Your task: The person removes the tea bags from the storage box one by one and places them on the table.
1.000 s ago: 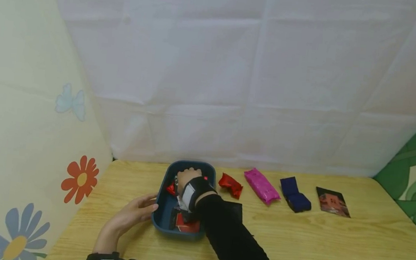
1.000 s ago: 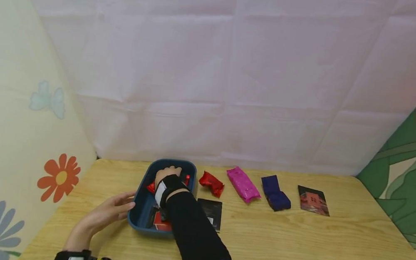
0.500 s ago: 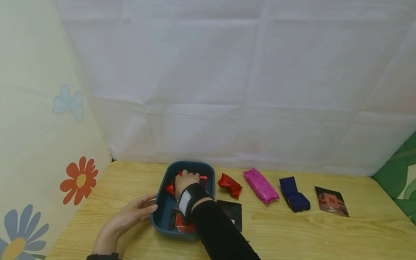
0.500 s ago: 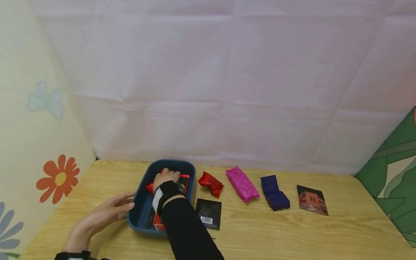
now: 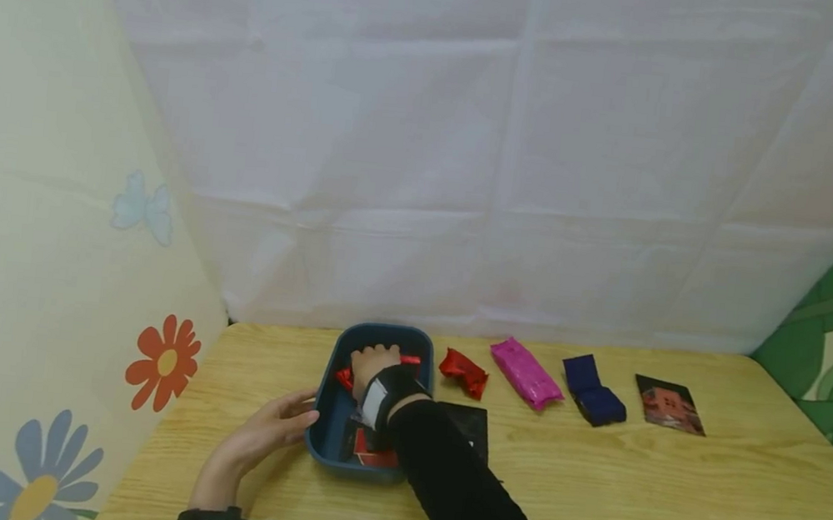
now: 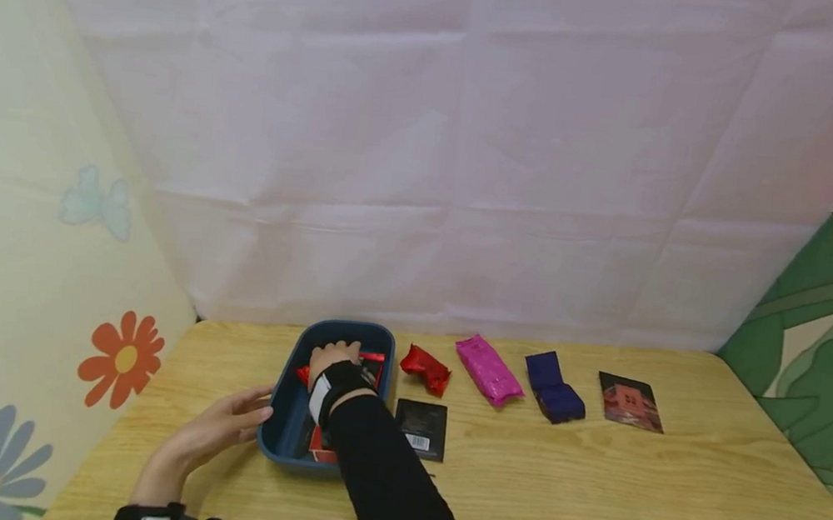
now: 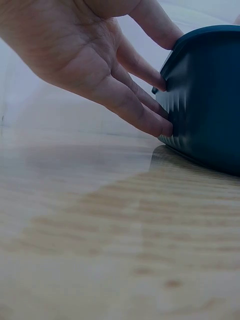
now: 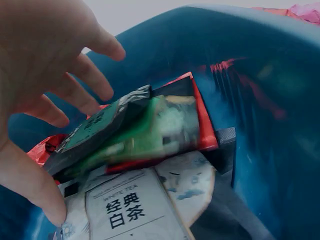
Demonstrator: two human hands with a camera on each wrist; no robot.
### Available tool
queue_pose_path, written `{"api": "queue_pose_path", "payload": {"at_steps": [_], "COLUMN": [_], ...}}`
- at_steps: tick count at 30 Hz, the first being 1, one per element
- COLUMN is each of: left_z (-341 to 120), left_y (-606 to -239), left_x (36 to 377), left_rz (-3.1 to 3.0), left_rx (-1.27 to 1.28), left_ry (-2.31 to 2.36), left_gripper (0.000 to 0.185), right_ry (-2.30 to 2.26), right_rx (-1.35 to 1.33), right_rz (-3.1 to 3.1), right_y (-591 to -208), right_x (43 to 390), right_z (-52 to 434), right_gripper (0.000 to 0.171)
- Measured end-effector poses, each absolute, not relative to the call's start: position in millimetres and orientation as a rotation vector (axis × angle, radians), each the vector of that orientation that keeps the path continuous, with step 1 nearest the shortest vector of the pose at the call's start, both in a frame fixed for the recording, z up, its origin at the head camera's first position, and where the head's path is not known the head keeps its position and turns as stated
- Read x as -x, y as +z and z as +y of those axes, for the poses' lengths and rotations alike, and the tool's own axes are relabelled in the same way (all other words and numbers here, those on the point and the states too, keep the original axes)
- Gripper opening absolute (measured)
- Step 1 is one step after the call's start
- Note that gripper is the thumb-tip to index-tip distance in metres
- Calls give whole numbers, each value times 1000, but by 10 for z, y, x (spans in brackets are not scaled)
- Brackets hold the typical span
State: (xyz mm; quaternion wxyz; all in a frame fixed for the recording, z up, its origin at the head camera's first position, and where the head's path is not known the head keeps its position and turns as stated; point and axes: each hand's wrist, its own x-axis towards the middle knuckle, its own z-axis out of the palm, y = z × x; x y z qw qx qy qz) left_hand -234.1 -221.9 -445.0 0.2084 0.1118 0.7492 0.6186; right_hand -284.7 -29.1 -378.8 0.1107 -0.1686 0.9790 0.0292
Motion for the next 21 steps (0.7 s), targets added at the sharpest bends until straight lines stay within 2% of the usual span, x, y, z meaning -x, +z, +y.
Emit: {"api": "queue_pose_path", "payload": {"at_steps": [5, 11, 21], "left_z": [-2210, -2215, -2220], "left_y": [-4467, -4455, -4435], "left_x": [2334, 2342, 2337], "left_rz": [2078, 2075, 2062], "left_rx": [-293, -313, -332], "left_ry": [1732, 1735, 1736], "left_gripper": [64, 63, 62], "right_ry": [118, 51, -111], "right_rx": [473, 454, 501], "right_rz": [2851, 2786, 2733], "right_y": [-3776, -3735, -3710], "right_x": [2833, 2885, 2977], "right_z": [-307, -289, -135], "right_gripper": [61, 88, 90]}}
